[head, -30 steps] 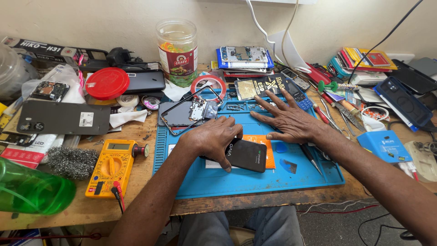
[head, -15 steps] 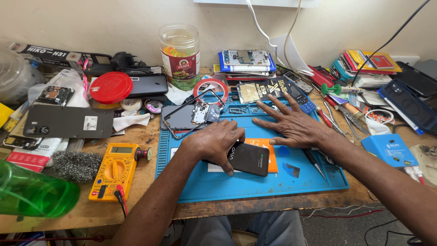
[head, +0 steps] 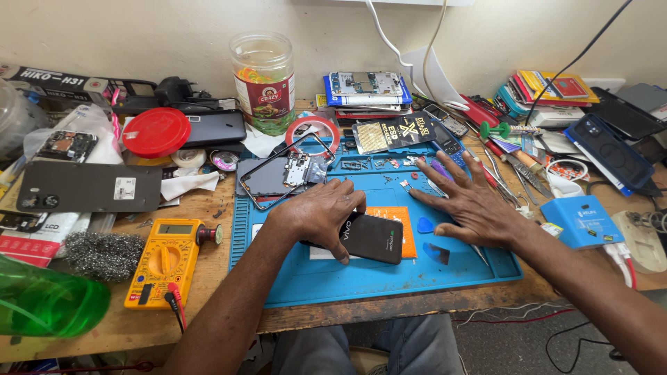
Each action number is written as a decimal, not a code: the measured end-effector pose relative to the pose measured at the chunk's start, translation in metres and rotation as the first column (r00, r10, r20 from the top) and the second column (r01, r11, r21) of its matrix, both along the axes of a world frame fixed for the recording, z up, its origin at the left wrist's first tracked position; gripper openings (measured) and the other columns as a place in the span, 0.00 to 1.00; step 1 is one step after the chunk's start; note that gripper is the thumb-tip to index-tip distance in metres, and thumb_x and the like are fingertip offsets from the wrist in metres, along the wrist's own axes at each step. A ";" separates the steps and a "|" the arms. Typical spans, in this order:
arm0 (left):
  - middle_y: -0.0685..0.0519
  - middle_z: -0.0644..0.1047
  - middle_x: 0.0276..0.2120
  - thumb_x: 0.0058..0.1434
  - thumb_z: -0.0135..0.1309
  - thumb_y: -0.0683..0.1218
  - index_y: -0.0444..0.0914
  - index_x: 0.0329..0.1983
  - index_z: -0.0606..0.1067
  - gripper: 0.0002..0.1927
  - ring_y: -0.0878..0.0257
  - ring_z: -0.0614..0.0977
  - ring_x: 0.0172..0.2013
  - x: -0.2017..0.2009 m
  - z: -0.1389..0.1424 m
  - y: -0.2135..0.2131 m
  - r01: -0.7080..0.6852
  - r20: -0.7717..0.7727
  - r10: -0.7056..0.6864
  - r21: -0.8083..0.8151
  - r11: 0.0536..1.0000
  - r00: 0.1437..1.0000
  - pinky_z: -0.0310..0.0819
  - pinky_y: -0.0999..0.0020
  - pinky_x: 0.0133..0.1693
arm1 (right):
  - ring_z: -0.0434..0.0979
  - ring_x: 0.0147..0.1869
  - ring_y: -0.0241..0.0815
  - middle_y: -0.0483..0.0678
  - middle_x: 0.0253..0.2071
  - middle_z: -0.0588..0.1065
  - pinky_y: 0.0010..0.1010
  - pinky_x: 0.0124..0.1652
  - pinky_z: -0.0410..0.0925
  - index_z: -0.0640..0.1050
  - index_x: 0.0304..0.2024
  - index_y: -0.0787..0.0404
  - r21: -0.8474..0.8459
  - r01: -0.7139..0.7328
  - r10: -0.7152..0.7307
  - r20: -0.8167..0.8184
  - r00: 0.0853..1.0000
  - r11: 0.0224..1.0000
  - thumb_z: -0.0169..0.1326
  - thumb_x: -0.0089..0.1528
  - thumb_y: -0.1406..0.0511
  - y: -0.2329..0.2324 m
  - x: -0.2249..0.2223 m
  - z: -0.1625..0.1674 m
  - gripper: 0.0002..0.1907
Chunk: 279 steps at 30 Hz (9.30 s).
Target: The person disassembles a smartphone, removes the battery, and uses a plastic pry tool to separate internal components. They wipe the motherboard with a cloth, reassemble the phone, and test it by turning it on. They also briefly handle a feature phone and a multimeter.
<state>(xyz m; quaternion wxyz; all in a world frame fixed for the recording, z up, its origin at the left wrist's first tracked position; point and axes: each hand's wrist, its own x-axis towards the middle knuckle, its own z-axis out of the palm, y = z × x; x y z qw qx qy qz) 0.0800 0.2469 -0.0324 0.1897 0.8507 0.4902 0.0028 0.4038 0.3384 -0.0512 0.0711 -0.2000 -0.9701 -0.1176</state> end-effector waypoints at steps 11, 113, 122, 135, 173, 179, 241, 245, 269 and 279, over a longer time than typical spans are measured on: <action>0.54 0.71 0.47 0.27 0.78 0.61 0.45 0.53 0.70 0.48 0.56 0.71 0.53 0.001 -0.001 0.000 0.002 0.004 -0.002 0.000 1.000 1.000 0.67 0.57 0.53 | 0.34 0.82 0.56 0.48 0.80 0.45 0.59 0.72 0.26 0.62 0.71 0.38 0.048 0.008 -0.010 0.031 0.999 0.999 0.33 0.61 0.32 0.014 -0.006 -0.004 0.41; 0.44 0.74 0.55 0.70 0.49 0.46 0.57 0.80 0.36 0.45 0.59 0.81 0.51 0.005 -0.016 0.044 -0.014 0.894 0.295 -0.318 0.948 -0.337 0.82 0.63 0.49 | 0.82 0.45 0.38 0.50 0.48 0.79 0.33 0.45 0.78 0.76 0.55 0.64 -0.765 -0.632 -0.752 -0.488 0.443 0.124 0.56 0.66 0.63 -0.002 -0.142 -0.012 0.17; 0.52 0.72 0.50 0.61 0.60 0.50 0.51 0.79 0.51 0.45 0.63 0.81 0.45 0.002 -0.016 0.046 -0.222 0.890 0.379 -0.435 0.873 -0.252 0.86 0.63 0.42 | 0.86 0.48 0.40 0.52 0.47 0.84 0.34 0.50 0.79 0.80 0.55 0.63 -0.857 -0.218 -0.550 -0.474 0.687 0.466 0.57 0.60 0.66 -0.013 -0.125 0.015 0.20; 0.48 0.70 0.52 0.61 0.60 0.50 0.49 0.77 0.55 0.43 0.66 0.81 0.45 0.003 -0.015 0.041 -0.329 0.941 0.336 -0.328 0.886 -0.031 0.88 0.67 0.43 | 0.87 0.47 0.44 0.54 0.47 0.84 0.35 0.49 0.80 0.77 0.59 0.62 -0.815 -0.089 -0.495 -0.430 0.755 0.572 0.60 0.58 0.67 -0.017 -0.129 0.016 0.25; 0.45 0.80 0.50 0.77 0.32 0.61 0.40 0.67 0.64 0.26 0.62 0.82 0.38 -0.023 -0.013 0.045 -0.032 0.830 0.202 -0.256 0.966 -0.519 0.82 0.67 0.37 | 0.83 0.36 0.40 0.59 0.36 0.83 0.30 0.40 0.76 0.84 0.48 0.70 -0.914 -0.236 -0.688 -0.404 0.603 0.329 0.51 0.60 0.76 0.018 -0.111 -0.016 0.16; 0.50 0.78 0.44 0.81 0.34 0.61 0.33 0.65 0.66 0.28 0.65 0.80 0.39 -0.022 -0.007 0.038 -0.039 0.821 0.185 -0.245 0.969 -0.540 0.79 0.68 0.41 | 0.83 0.34 0.38 0.46 0.40 0.84 0.32 0.37 0.76 0.80 0.56 0.56 -0.955 -0.129 -0.500 -0.252 0.828 0.266 0.56 0.59 0.71 -0.037 -0.158 -0.013 0.22; 0.45 0.80 0.47 0.79 0.28 0.61 0.33 0.62 0.69 0.29 0.62 0.83 0.41 -0.034 -0.018 0.049 0.032 0.791 0.182 -0.202 0.979 -0.584 0.82 0.67 0.41 | 0.83 0.37 0.42 0.47 0.43 0.78 0.33 0.39 0.77 0.79 0.55 0.55 -0.717 -0.128 -0.197 -0.352 0.915 0.685 0.63 0.57 0.64 -0.069 -0.185 -0.005 0.22; 0.46 0.79 0.47 0.81 0.33 0.60 0.33 0.64 0.68 0.28 0.62 0.82 0.45 -0.032 -0.011 0.044 0.009 0.789 0.148 -0.178 0.984 -0.597 0.82 0.66 0.44 | 0.79 0.48 0.52 0.54 0.47 0.76 0.44 0.46 0.73 0.80 0.56 0.60 -0.515 -0.313 0.026 -0.490 0.871 0.798 0.73 0.48 0.59 -0.084 -0.180 0.001 0.34; 0.52 0.77 0.55 0.52 0.68 0.36 0.39 0.58 0.71 0.30 0.61 0.83 0.52 0.011 -0.001 0.025 -0.146 0.814 0.088 -0.005 0.989 0.574 0.83 0.66 0.54 | 0.80 0.58 0.48 0.54 0.53 0.77 0.36 0.54 0.74 0.73 0.58 0.61 -0.364 0.063 -0.325 -0.724 0.608 0.929 0.71 0.51 0.68 -0.056 -0.056 0.006 0.34; 0.54 0.79 0.49 0.52 0.68 0.38 0.40 0.55 0.71 0.28 0.63 0.85 0.50 0.022 0.002 0.025 -0.199 0.747 0.120 0.017 0.980 0.654 0.81 0.65 0.52 | 0.79 0.59 0.49 0.53 0.55 0.76 0.37 0.55 0.74 0.71 0.59 0.59 -0.346 0.061 -0.313 -0.745 0.589 0.936 0.71 0.51 0.68 -0.053 -0.052 -0.005 0.35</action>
